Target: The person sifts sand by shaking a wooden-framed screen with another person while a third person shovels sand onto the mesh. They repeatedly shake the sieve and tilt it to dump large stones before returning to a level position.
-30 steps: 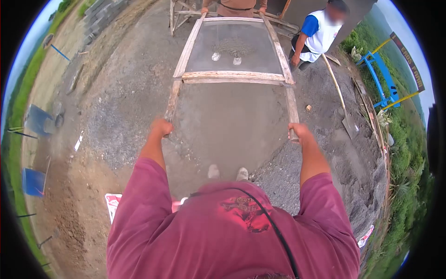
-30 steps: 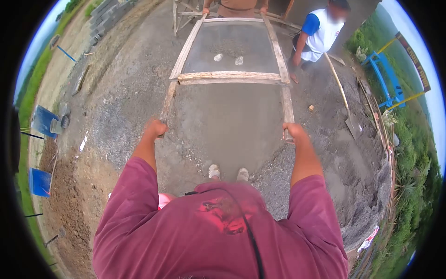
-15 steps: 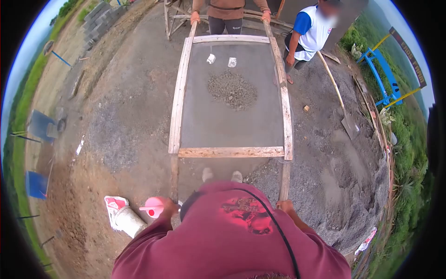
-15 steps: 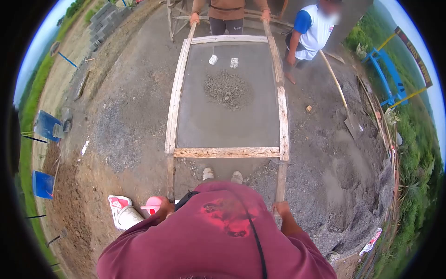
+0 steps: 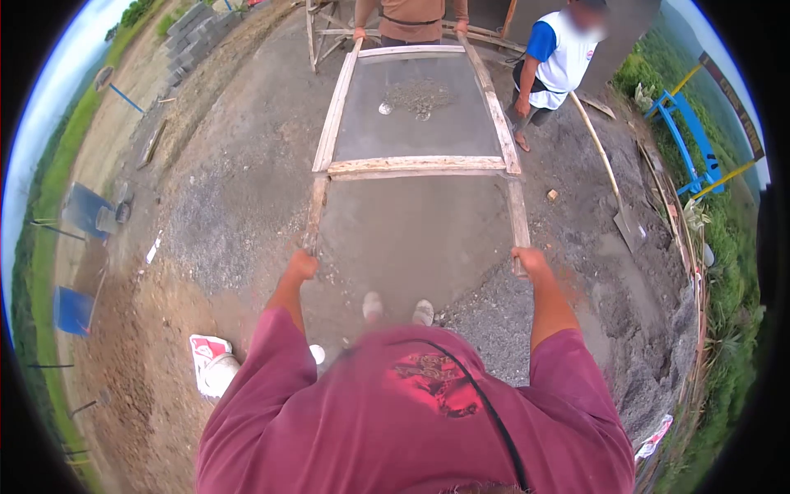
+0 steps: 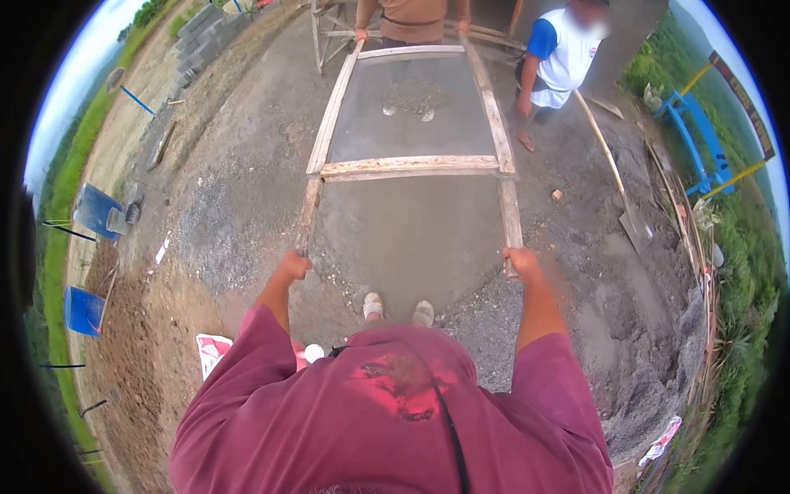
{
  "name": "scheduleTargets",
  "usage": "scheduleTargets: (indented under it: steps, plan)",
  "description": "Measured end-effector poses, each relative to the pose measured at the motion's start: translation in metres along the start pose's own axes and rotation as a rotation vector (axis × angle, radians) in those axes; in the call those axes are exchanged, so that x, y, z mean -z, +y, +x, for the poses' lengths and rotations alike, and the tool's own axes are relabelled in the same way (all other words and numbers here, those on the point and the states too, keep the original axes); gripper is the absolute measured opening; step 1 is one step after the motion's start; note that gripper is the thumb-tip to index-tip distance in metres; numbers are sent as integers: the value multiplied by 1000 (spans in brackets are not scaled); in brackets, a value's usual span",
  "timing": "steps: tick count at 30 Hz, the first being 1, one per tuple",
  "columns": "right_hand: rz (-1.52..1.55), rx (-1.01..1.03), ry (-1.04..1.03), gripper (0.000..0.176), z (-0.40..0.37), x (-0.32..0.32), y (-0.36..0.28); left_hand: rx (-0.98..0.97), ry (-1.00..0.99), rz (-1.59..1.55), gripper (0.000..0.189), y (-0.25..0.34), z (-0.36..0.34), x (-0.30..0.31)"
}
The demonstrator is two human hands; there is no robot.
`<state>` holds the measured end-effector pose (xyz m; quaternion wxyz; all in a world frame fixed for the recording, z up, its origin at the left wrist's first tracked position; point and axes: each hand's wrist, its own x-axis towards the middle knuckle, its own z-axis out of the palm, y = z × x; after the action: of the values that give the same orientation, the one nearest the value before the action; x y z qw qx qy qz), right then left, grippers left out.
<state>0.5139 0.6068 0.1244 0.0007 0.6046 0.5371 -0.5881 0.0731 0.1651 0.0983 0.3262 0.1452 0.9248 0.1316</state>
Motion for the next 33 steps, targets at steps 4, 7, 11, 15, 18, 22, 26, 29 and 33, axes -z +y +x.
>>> scheduleTargets:
  steps: [4,7,11,15,18,22,26,29,33]
  plan:
    - [-296,36,189,35,-13,-17,244,128,-48,-11,58,-125,-101,-117]
    - [-624,218,-4,45,-67,-16,387,159,-209,-64,50,-201,-180,-147]
    - [-241,-232,226,45,-171,-43,271,173,-31,44,37,-178,-224,-119]
    - [-352,-33,33,46,-70,-41,284,155,-125,-28,31,-110,-177,-74]
    - [-69,17,48,27,52,-37,226,28,-20,106,39,-101,-48,-63]
    - [101,-40,-8,21,-6,-19,-6,-60,124,102,40,23,-18,56]
    - [61,-21,-8,20,-23,-12,-17,-27,46,48,38,9,-12,52]
    - [-184,127,158,36,-8,-29,123,3,97,58,49,-74,-42,-40]
    - [-446,-44,227,47,-92,-46,289,165,-190,2,49,-145,-160,-88]
